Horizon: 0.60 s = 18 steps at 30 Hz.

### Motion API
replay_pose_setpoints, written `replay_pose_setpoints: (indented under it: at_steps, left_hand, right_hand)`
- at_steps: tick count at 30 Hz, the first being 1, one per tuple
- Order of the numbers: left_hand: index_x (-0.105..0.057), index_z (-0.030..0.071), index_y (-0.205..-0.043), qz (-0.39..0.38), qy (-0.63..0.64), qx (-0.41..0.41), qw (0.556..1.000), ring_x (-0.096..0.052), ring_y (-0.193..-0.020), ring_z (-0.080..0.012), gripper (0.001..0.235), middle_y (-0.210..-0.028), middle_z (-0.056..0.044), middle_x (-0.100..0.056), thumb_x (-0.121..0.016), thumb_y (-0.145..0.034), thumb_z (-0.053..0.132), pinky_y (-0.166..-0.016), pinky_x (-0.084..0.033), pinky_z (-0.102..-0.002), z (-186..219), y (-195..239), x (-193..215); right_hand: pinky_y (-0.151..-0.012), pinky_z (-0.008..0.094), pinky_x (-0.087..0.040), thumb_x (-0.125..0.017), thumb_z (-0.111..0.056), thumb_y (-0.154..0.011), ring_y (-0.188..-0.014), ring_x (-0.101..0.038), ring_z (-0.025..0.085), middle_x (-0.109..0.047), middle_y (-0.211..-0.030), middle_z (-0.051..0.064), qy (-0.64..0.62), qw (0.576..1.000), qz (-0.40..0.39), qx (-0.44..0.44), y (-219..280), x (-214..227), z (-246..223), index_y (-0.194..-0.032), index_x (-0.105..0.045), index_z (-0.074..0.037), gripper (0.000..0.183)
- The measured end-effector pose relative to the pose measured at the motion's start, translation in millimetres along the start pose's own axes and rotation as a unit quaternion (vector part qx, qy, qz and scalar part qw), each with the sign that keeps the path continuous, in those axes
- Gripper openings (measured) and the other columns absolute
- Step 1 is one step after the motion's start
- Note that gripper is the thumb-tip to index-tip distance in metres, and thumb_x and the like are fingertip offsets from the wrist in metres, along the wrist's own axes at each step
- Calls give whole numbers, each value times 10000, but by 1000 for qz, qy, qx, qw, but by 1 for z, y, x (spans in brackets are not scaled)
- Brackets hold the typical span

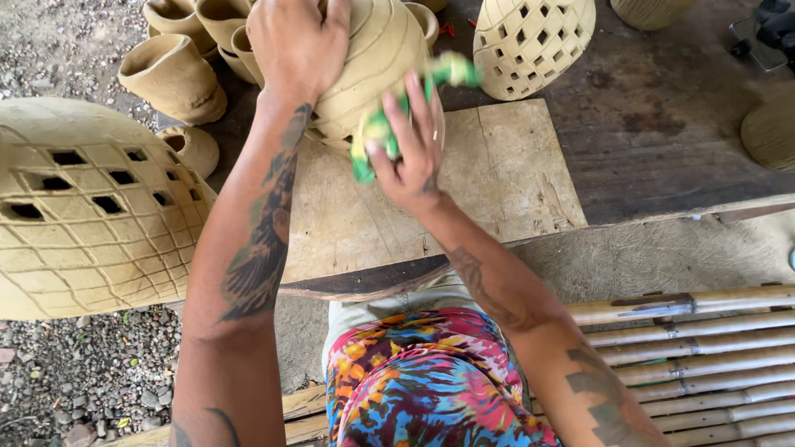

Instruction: The person wipes a ceramic vase using a cloth, cleaning the exterior and the base, and then uses the cloth to wipe the surface of a wooden board.

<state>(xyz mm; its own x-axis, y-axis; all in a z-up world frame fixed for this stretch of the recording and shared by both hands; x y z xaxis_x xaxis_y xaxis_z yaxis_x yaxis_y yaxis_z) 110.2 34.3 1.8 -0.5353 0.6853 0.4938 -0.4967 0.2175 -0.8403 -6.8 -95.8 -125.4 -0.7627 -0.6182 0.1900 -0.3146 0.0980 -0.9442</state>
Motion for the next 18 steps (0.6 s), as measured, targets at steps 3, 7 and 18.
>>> replay_pose_setpoints:
  at_steps: [3,7,18]
  left_hand:
    - [-627,21,-714,-60,10,92,994,-638,-601,-343,404,-616,-134,-620,-712,-983,310,-638,-494,-497,-9,-4,-4]
    - [-662,51,-726,-23,1,35,999,-619,-529,-327,303,-584,-128,-615,-686,-961,241,-576,-491,-487,19,3,-1]
    - [-660,57,-691,2,32,1,999,-617,-500,-342,278,-574,-124,-627,-729,-904,221,-519,-480,-457,20,-7,-8]
  right_hand:
    - [-1316,504,-333,-496,-387,-1096,-1539,-376,326,-347,-1645,158,-166,983,13,-81,37,8,37,-1596,-342,-127,584]
    - [-1173,439,-421,-465,-359,-1083,-1365,-535,270,-542,-1504,181,-354,784,-35,-508,51,-18,145,-1521,-450,-23,553]
    - [-1326,605,-230,-458,-486,-1084,-1607,-208,362,-182,-1715,151,-18,999,-17,24,52,11,35,-1606,-318,-225,599]
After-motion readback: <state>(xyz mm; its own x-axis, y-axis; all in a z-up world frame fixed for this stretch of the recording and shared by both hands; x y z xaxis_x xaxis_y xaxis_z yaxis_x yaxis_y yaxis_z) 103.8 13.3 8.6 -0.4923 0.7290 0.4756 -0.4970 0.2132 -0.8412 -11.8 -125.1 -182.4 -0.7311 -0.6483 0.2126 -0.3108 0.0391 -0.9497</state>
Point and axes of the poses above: each hand's wrist, its own y-axis away from the middle knuckle, its own x-axis out of the back of the hand, z = x × y, the point moved 6 cm from there along -y, towards the middle knuckle
